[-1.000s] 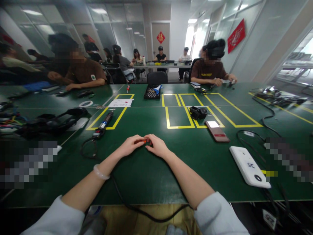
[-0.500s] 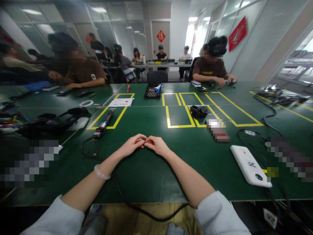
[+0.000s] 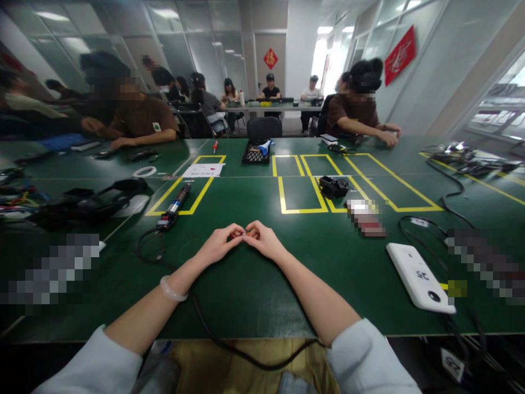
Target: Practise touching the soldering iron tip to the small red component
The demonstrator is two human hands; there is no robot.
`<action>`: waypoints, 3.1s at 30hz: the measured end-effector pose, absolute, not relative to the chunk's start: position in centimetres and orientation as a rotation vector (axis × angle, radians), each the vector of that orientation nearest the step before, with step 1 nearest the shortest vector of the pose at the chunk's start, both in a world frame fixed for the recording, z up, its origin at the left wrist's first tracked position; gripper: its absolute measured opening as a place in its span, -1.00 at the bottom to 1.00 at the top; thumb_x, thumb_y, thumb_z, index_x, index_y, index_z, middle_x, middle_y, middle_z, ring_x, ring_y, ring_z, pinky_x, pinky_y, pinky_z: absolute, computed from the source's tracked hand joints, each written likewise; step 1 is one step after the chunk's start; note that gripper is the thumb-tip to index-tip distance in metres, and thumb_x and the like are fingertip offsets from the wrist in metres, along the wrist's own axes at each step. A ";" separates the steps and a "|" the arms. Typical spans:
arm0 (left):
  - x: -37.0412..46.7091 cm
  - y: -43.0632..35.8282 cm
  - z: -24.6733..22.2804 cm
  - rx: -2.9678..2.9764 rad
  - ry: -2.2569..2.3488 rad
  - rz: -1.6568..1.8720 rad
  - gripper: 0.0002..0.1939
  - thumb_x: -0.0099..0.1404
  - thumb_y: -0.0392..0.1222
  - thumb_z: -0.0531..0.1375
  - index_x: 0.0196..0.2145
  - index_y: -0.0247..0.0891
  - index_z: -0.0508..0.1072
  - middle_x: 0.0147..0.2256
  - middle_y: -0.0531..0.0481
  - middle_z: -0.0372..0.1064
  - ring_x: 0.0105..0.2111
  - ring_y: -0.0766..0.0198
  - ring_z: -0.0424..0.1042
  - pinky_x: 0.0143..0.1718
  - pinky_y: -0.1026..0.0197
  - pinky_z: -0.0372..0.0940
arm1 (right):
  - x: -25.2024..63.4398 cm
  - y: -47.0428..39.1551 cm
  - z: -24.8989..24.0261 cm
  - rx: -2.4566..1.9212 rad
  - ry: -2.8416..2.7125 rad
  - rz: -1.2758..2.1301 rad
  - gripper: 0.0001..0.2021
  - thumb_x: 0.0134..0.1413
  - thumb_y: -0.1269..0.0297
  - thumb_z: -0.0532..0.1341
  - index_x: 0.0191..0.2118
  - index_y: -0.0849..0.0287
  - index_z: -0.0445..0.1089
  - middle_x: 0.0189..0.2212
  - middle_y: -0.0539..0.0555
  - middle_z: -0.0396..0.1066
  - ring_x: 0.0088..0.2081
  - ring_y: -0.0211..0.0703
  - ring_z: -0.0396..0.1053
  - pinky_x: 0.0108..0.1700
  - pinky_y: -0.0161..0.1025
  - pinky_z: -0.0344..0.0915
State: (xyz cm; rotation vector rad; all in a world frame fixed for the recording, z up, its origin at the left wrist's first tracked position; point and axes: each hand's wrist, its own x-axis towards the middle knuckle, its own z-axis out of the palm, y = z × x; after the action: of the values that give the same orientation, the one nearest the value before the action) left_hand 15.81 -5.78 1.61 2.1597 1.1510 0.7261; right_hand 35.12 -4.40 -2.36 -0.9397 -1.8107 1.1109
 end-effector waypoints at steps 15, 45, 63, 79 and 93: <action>4.1 -1.4 2.5 2.127 2.560 0.755 -0.42 0.34 0.08 0.00 0.18 -0.36 0.19 0.17 -0.33 0.17 0.15 -0.15 0.18 0.13 -0.09 0.11 | 35.3 -4.3 -2.3 -0.967 -1.914 1.034 -0.84 0.11 0.26 0.22 -0.22 0.20 0.34 -0.44 -0.04 0.35 -0.43 -0.31 0.27 -0.36 -0.35 0.21; 12.7 -4.0 0.9 2.351 2.076 0.390 -0.38 0.17 0.01 0.17 0.15 -0.23 0.23 0.04 -0.22 0.25 -0.06 -0.03 0.37 -0.14 0.07 0.32 | 35.4 -4.0 -2.2 -0.948 -1.890 0.825 -0.94 0.13 0.30 0.17 -0.31 0.16 0.29 -0.40 -0.03 0.27 -0.43 -0.30 0.20 -0.32 -0.33 0.19; 17.2 -6.5 0.5 2.506 1.639 0.504 -0.33 0.18 -0.08 0.20 0.21 -0.21 0.14 0.08 -0.19 0.22 0.02 -0.02 0.32 -0.04 0.07 0.26 | 35.5 -4.2 -1.8 -1.049 -2.046 0.650 -0.91 0.17 0.39 0.16 -0.34 0.17 0.39 -0.38 0.00 0.24 -0.36 -0.25 0.26 -0.25 -0.31 0.19; 17.8 -5.8 0.6 2.593 1.864 0.382 -0.41 0.33 0.14 0.05 0.22 -0.15 0.15 -0.04 -0.15 0.25 -0.09 0.07 0.31 -0.18 0.14 0.25 | 35.4 -4.4 -2.0 -1.021 -1.965 0.695 -0.84 0.13 0.45 0.12 -0.19 0.18 0.40 -0.33 0.02 0.48 -0.36 -0.25 0.38 -0.24 -0.32 0.28; 5.3 -0.5 0.7 2.263 2.250 0.177 -0.32 0.29 0.19 0.02 0.26 -0.20 0.15 0.10 -0.25 0.17 0.06 -0.10 0.23 0.00 -0.02 0.22 | 35.7 -4.5 -2.0 -1.062 -2.016 0.730 -0.85 0.15 0.39 0.14 -0.20 0.18 0.42 -0.36 0.02 0.47 -0.35 -0.23 0.38 -0.24 -0.31 0.27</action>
State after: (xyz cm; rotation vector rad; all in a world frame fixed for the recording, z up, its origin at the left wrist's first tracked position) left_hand 5.32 -0.51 0.73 2.2630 2.2501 0.1768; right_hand 35.73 -4.50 -2.01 -1.0617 -2.0158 0.7300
